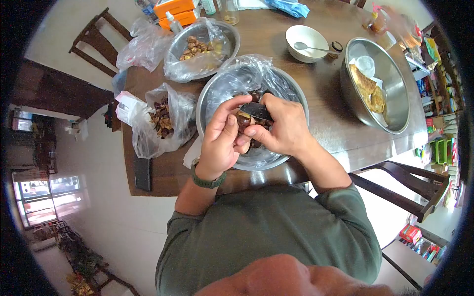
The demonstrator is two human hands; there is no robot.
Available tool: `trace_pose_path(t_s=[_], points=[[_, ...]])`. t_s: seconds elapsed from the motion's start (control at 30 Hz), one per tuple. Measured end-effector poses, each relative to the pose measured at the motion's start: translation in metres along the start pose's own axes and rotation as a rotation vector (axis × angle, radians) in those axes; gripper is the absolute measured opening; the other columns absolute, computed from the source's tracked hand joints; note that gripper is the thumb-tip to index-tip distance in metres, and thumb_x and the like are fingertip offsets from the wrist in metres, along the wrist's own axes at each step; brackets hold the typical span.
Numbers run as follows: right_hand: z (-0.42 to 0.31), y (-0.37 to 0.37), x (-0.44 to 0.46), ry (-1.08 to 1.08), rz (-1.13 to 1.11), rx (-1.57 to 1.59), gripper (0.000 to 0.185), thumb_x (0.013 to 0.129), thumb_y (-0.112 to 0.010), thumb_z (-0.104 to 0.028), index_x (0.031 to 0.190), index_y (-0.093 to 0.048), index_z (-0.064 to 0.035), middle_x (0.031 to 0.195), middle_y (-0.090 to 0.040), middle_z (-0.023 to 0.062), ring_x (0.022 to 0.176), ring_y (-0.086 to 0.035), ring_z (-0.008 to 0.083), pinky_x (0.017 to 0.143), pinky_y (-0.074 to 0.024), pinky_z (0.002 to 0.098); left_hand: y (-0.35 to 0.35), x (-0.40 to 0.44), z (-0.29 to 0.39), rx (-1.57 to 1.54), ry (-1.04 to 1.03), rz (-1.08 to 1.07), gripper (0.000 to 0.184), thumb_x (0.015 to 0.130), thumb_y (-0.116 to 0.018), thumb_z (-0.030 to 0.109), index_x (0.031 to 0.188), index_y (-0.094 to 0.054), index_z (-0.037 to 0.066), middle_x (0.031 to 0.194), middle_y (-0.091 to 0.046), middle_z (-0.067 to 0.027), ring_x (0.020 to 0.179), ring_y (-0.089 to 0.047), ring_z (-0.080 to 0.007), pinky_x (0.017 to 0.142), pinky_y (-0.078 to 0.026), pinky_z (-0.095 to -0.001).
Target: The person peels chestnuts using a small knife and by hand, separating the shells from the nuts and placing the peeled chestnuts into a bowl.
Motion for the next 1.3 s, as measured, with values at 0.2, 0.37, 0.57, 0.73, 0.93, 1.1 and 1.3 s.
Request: trace_pose_path(t_s=[0.2,0.37,0.57,0.73,0.93,1.1,1.3], points=[[0.004,0.001,-0.002,0.033,0.035,-0.004,0.055,0.074,-0.074,-0.054,0.076,-0.052,-0.0031,0.062,-0.057,0.0174,0.06,-0.061,0.0381,0.053,-0.0474,0.0431,0.007,-0.001,-0.011,0.15,-0.045,0.074,0.036,0.104,-0.044,0.025,0.133,-0.046,0.004,0.087,-0.053,0.0008,0.064,-0.041,-0.0026,0.051,-0.033,-0.0171],[0.004,-0.001,-0.003,0.01,-0.02,-0.005,0.051,0.079,-0.071,-0.051,0.076,-0.053,-0.003,0.062,-0.058,0.0175,0.06,-0.061,0.0384,0.053,-0.0477,0.0436,0.007,-0.002,-0.005,0.315,-0.131,0.104,0.033,0.102,-0.049,0.021,0.128,-0.052,0.002,0.085,-0.057,0.0022,0.061,-0.044,-0.0014,0.051,-0.035,-0.0172],[0.006,-0.013,-0.007,0.002,-0.03,0.072,0.046,0.083,-0.067,-0.048,0.078,-0.056,-0.0036,0.064,-0.06,0.0172,0.061,-0.062,0.0385,0.054,-0.0481,0.044,0.013,-0.001,-0.007,0.343,-0.1,0.166,0.03,0.102,-0.05,0.02,0.124,-0.056,0.0,0.082,-0.058,0.003,0.058,-0.044,-0.0008,0.05,-0.036,-0.0163],[0.008,-0.007,-0.005,-0.039,-0.001,0.059,0.049,0.079,-0.071,-0.051,0.081,-0.057,-0.004,0.065,-0.06,0.017,0.062,-0.063,0.038,0.054,-0.0483,0.0435,0.01,-0.002,-0.008,0.231,-0.138,0.175,0.032,0.103,-0.049,0.019,0.128,-0.053,0.0,0.084,-0.058,0.0019,0.06,-0.044,-0.0015,0.051,-0.037,-0.0172],[0.008,-0.002,-0.003,-0.01,0.025,0.118,0.054,0.075,-0.074,-0.055,0.08,-0.056,-0.0044,0.065,-0.06,0.016,0.062,-0.062,0.0378,0.054,-0.0485,0.0424,0.007,-0.002,-0.008,0.145,-0.124,0.059,0.035,0.103,-0.046,0.021,0.133,-0.046,0.001,0.093,-0.056,-0.0001,0.066,-0.043,-0.0023,0.054,-0.036,-0.0178],[0.012,-0.001,-0.006,-0.012,0.04,0.205,0.048,0.075,-0.077,-0.048,0.084,-0.057,-0.0045,0.067,-0.06,0.0144,0.061,-0.063,0.0341,0.055,-0.0492,0.0389,0.002,0.0,-0.001,0.314,-0.147,0.088,0.034,0.102,-0.048,0.022,0.13,-0.047,0.002,0.095,-0.055,-0.0002,0.069,-0.044,-0.0024,0.058,-0.038,-0.0176],[0.013,0.007,-0.009,-0.118,0.058,0.453,0.033,0.078,-0.079,-0.025,0.095,-0.061,-0.0039,0.081,-0.065,0.0115,0.071,-0.065,0.0279,0.066,-0.051,0.0349,0.002,0.001,0.001,0.569,-0.263,0.149,0.029,0.1,-0.051,0.014,0.126,-0.05,0.001,0.097,-0.056,-0.0014,0.071,-0.046,-0.0036,0.063,-0.041,-0.0186]])
Point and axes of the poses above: each hand's wrist, its own x-axis towards the middle knuckle, its own y-axis out of the back of the hand, z = x × y, the point moved 7 cm from there along x, towards the middle knuckle
